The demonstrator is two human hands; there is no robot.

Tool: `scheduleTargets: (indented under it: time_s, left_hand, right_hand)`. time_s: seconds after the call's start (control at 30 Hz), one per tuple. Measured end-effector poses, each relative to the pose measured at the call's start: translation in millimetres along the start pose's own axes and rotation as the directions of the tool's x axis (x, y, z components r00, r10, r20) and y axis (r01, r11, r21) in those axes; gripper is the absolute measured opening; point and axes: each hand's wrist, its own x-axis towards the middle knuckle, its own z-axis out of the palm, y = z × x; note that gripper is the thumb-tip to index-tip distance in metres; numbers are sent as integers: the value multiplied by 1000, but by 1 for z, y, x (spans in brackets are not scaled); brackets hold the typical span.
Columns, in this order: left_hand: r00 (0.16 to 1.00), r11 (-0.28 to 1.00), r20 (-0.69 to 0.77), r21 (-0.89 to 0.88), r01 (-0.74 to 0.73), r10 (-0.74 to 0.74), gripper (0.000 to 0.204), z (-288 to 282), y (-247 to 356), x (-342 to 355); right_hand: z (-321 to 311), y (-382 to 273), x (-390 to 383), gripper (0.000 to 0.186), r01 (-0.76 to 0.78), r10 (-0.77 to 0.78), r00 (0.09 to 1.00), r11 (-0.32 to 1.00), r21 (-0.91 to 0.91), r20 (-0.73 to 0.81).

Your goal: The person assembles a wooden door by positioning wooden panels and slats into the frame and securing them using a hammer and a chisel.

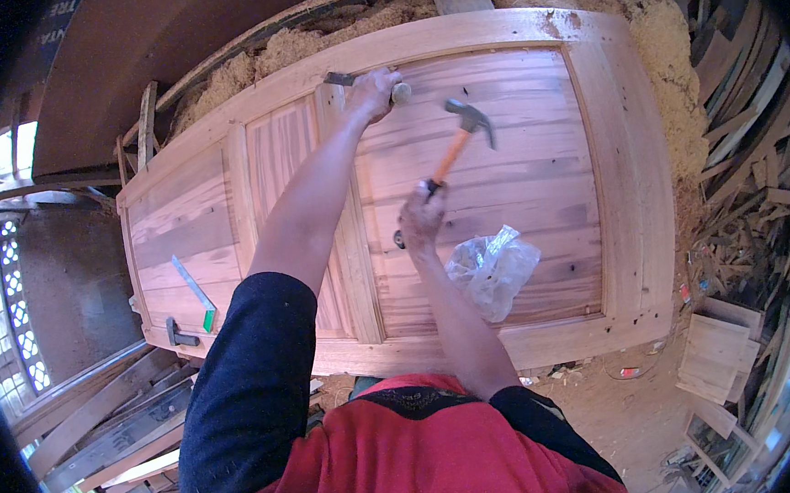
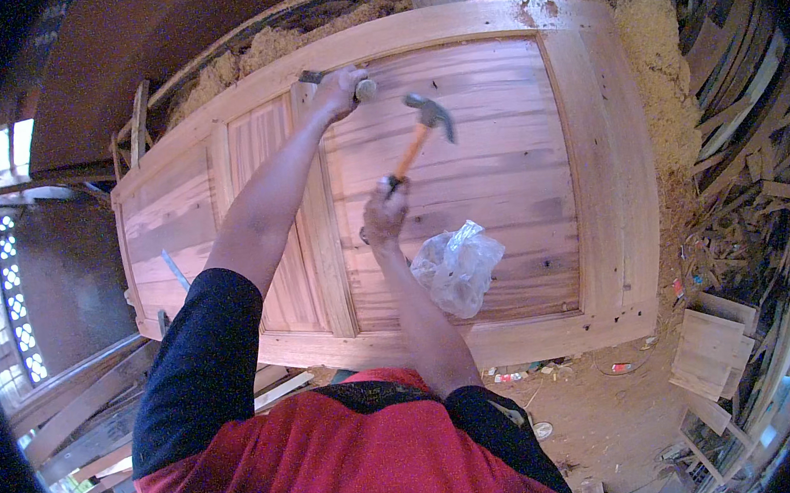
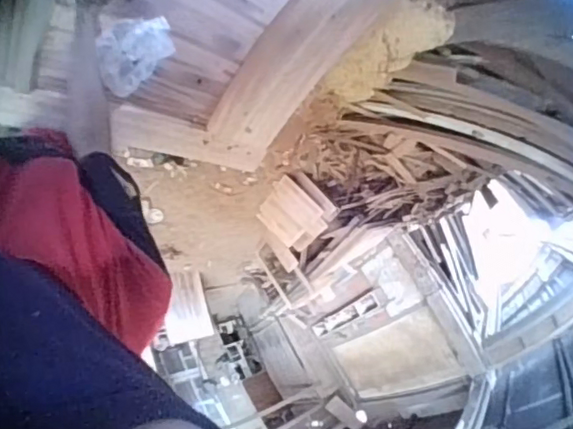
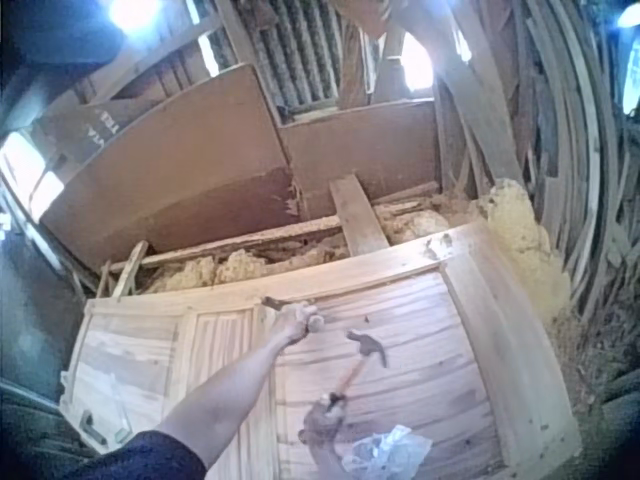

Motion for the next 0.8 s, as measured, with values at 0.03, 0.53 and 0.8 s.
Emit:
scheduleTargets:
  time_s: [0.03, 0.53, 0.8]
  left_hand:
    - [1000, 1000, 18, -11, 12, -12, 30, 1, -4, 0]
    - [991, 986, 74, 127, 105, -115, 28, -2, -58, -47]
    - [987, 995, 140, 57, 76, -83, 36, -43, 13, -259]
  right_hand:
    - [11, 0, 0, 16, 30, -27, 999, 997, -72, 40]
    - [-9, -60, -21, 18, -114, 144, 965, 983, -144, 220]
    - [-147, -53, -127, 17, 223, -99, 949, 882, -415, 299]
